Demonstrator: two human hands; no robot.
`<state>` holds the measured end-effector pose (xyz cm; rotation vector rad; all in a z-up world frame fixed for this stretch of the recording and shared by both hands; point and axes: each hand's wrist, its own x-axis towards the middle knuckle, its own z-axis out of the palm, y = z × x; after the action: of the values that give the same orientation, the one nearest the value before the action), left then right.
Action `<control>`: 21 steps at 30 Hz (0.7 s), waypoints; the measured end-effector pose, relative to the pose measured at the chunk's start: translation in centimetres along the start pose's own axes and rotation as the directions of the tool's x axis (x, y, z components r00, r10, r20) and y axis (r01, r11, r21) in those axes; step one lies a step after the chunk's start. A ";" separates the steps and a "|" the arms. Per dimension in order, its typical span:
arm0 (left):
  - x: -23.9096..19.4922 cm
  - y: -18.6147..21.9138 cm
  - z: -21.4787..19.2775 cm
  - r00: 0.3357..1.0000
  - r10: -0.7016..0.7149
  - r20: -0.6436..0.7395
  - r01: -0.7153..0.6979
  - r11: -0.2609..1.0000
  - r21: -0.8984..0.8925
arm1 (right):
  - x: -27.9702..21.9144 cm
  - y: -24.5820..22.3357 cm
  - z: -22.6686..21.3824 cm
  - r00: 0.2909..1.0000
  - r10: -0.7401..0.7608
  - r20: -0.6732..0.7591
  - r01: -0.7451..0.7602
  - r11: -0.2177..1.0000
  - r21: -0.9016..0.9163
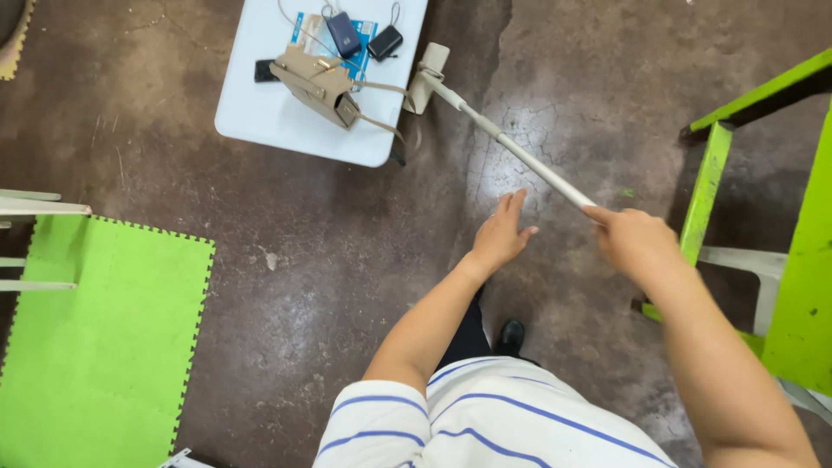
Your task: The person mops the floor using a flat mop, moving around a white table and green furniture. They clean the area between the table and a green cabinet, then continue mopping near a green desk and white chair.
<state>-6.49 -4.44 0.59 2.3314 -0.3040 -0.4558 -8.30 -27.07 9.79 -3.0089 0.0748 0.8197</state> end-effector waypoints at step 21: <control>4.1 2.5 1.1 0.967 0.215 -0.134 -0.236 0.956 -0.172 | -11.5 -4.6 -6.7 0.830 -0.433 -0.351 0.337 0.891 -0.303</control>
<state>-3.42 -8.32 0.62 2.0995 -0.4476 -0.2271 -14.58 -22.23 21.43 -3.1761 -0.6520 0.1570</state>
